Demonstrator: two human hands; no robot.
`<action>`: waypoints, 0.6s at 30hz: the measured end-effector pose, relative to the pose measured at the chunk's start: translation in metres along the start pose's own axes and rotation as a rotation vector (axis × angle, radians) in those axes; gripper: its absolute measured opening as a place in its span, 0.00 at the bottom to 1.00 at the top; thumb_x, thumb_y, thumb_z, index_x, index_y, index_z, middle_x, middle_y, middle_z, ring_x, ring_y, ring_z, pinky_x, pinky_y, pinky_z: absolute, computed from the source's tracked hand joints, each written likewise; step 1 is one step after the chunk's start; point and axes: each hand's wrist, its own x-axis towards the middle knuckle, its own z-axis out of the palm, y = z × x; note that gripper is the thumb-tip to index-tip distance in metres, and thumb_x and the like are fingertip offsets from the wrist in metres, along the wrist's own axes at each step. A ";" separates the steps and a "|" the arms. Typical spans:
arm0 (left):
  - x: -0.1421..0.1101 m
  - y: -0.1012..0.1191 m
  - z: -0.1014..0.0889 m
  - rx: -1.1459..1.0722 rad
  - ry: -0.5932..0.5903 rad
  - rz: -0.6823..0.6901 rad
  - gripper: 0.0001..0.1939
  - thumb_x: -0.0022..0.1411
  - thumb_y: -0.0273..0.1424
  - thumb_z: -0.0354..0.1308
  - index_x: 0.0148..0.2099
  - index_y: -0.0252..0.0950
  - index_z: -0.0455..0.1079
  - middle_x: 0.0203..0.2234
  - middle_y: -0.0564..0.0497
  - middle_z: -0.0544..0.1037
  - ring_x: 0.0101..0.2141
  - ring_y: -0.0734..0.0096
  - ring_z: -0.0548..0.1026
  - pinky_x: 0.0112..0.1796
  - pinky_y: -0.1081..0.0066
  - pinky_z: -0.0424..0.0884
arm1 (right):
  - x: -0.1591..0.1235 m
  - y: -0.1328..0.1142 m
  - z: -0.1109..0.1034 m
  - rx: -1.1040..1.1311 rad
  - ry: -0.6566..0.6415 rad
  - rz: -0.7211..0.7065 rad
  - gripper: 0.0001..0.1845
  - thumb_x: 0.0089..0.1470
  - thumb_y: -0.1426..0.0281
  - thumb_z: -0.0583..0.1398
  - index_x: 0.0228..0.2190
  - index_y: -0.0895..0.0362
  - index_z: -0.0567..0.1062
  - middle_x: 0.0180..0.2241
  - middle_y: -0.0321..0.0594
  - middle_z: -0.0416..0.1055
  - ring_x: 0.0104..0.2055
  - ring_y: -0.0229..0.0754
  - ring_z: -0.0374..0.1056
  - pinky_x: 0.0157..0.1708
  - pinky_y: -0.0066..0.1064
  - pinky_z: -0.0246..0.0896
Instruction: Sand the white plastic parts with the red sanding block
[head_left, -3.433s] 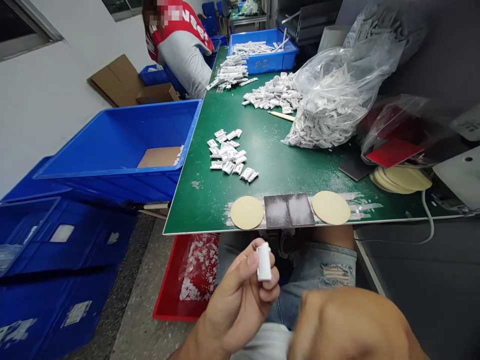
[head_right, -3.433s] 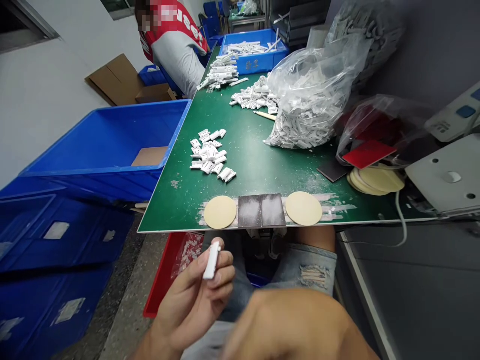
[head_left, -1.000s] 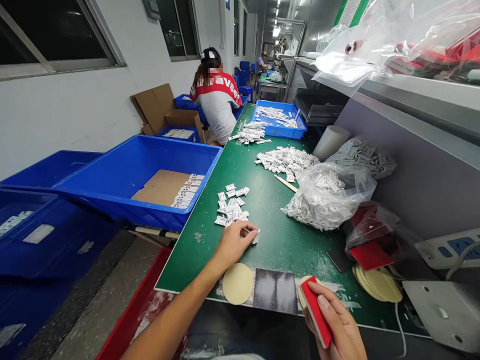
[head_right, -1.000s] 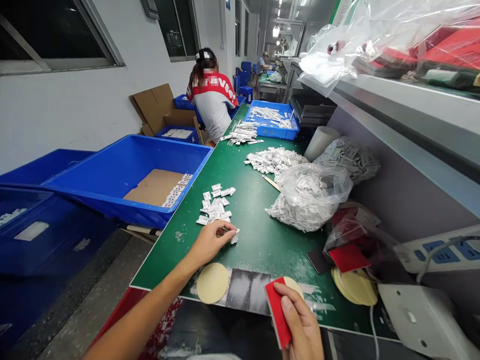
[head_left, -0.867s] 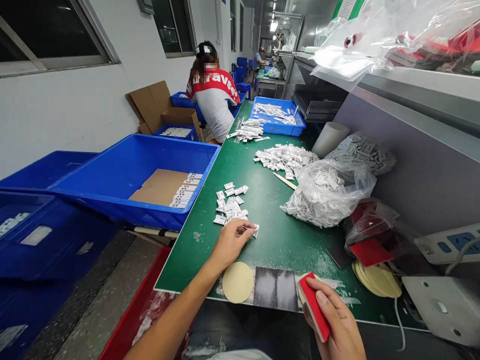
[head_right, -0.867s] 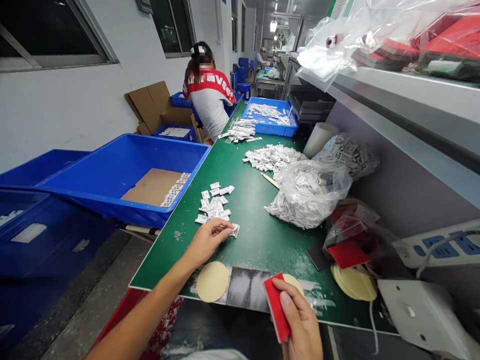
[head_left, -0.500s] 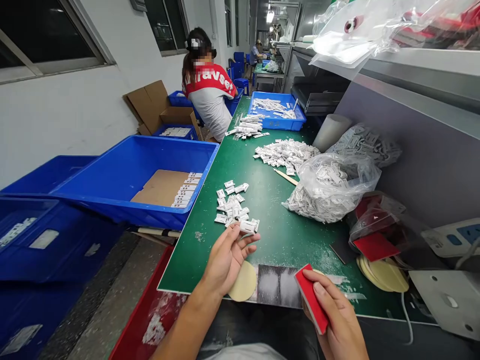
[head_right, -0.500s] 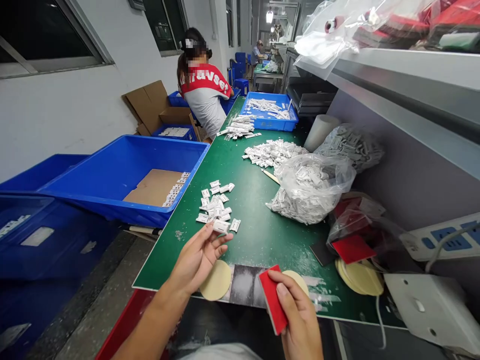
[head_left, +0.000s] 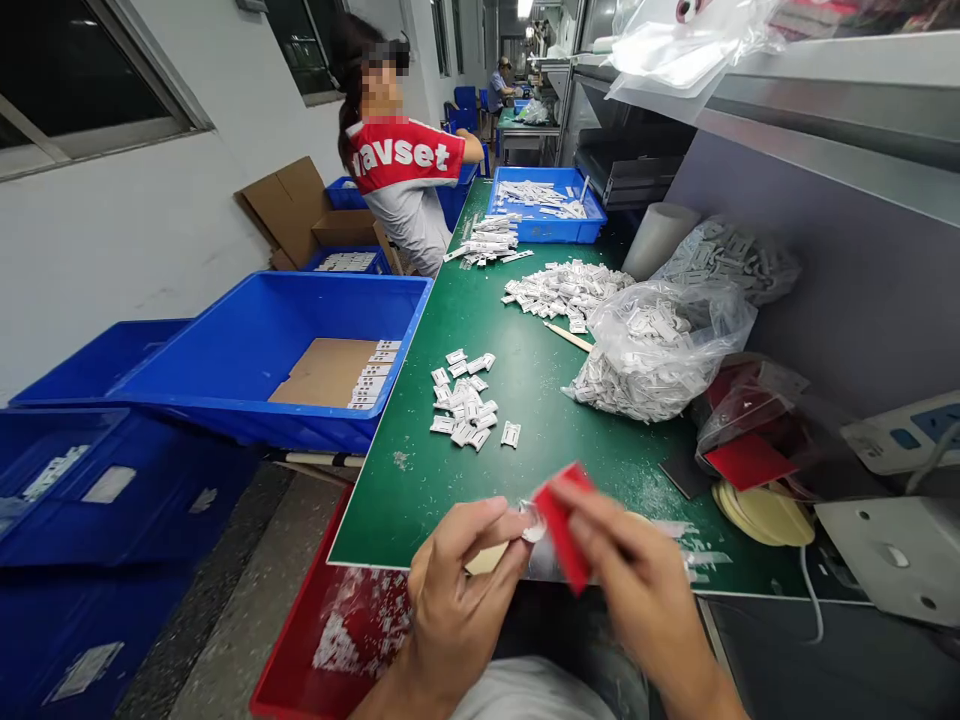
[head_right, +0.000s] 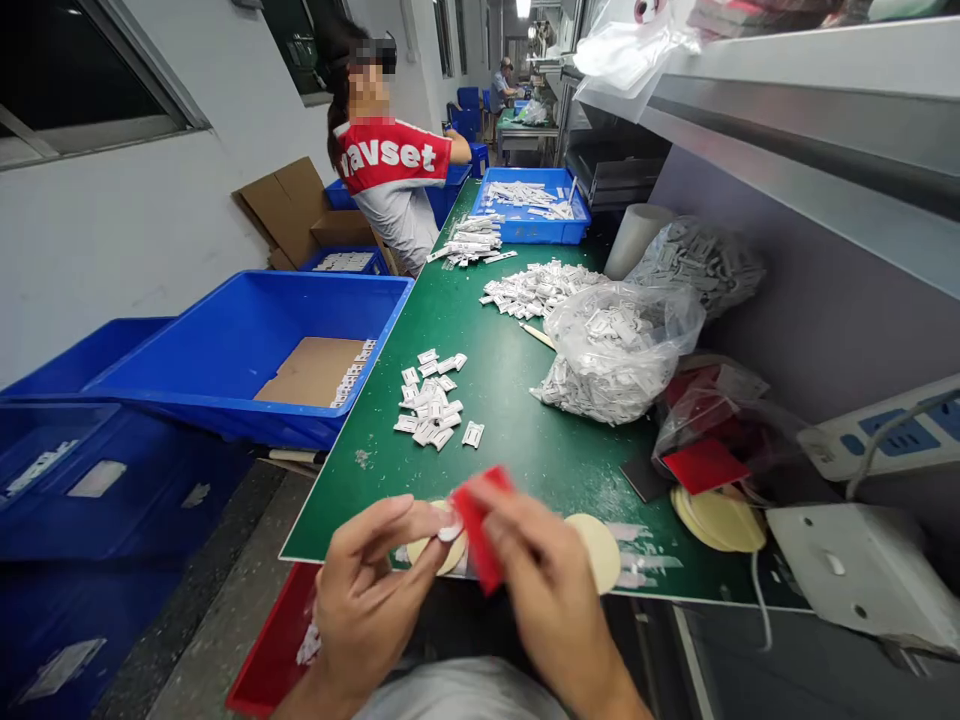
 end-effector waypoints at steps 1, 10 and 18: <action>-0.003 -0.002 0.000 -0.018 0.048 0.038 0.28 0.48 0.20 0.82 0.46 0.47 0.77 0.32 0.55 0.88 0.40 0.63 0.87 0.60 0.62 0.76 | 0.005 -0.003 0.000 -0.026 0.125 0.004 0.15 0.69 0.57 0.66 0.53 0.39 0.87 0.54 0.40 0.87 0.56 0.50 0.82 0.58 0.36 0.75; 0.010 0.002 -0.006 0.200 -0.072 0.580 0.18 0.59 0.20 0.75 0.48 0.41 0.79 0.30 0.56 0.86 0.33 0.73 0.85 0.41 0.76 0.83 | 0.013 0.008 0.000 -0.026 0.286 -0.012 0.15 0.70 0.59 0.65 0.55 0.39 0.86 0.56 0.36 0.86 0.56 0.46 0.82 0.56 0.32 0.73; 0.000 -0.007 -0.004 0.169 -0.103 0.704 0.30 0.59 0.17 0.75 0.58 0.43 0.73 0.40 0.52 0.90 0.44 0.60 0.90 0.50 0.64 0.86 | -0.005 -0.009 0.011 0.151 -0.172 -0.089 0.12 0.68 0.60 0.68 0.50 0.34 0.88 0.45 0.33 0.90 0.43 0.43 0.87 0.44 0.26 0.80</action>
